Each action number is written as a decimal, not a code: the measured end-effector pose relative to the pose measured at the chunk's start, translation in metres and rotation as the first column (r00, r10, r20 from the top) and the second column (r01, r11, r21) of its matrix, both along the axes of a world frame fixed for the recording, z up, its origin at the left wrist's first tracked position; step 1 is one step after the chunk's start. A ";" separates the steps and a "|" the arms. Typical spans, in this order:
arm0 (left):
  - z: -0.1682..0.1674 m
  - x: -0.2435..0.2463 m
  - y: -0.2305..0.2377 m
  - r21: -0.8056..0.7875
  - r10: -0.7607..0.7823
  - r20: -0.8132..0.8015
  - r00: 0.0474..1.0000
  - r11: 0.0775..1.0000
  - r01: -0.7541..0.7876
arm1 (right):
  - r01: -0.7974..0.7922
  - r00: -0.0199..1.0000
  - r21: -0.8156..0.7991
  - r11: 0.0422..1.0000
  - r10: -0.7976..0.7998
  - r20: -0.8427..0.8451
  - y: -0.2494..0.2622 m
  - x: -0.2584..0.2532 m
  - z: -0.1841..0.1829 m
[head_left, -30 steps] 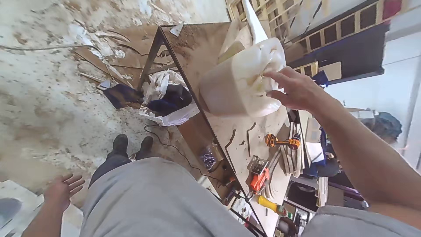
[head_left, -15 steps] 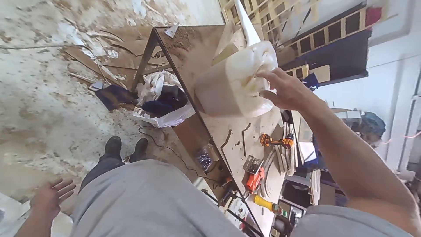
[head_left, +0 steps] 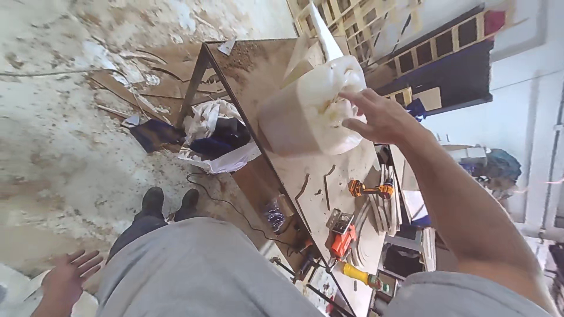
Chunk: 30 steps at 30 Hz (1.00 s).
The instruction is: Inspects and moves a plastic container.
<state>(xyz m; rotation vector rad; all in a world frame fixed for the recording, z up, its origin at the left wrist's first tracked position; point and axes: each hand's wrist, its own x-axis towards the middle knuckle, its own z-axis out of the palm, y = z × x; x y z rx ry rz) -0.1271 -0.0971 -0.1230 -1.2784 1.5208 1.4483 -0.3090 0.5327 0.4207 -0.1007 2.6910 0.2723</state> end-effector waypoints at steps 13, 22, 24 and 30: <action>0.001 0.032 0.006 -0.028 0.014 0.054 0.998 1.000 -0.012 | 0.316 0.946 0.149 0.937 -0.300 -0.123 -0.029 -0.013 -0.018; 0.009 0.031 -0.005 -0.040 0.021 0.049 0.999 0.999 -0.019 | -0.009 1.000 0.006 1.000 0.009 -0.012 -0.001 -0.002 -0.010; 0.007 0.030 -0.006 -0.046 0.008 0.060 0.998 0.999 -0.005 | 0.097 0.995 0.071 0.993 -0.095 -0.035 -0.010 -0.006 -0.014; 0.004 0.007 0.002 -0.028 -0.058 0.028 0.998 0.998 0.059 | 0.258 0.965 0.124 0.958 -0.250 -0.078 -0.016 -0.007 -0.016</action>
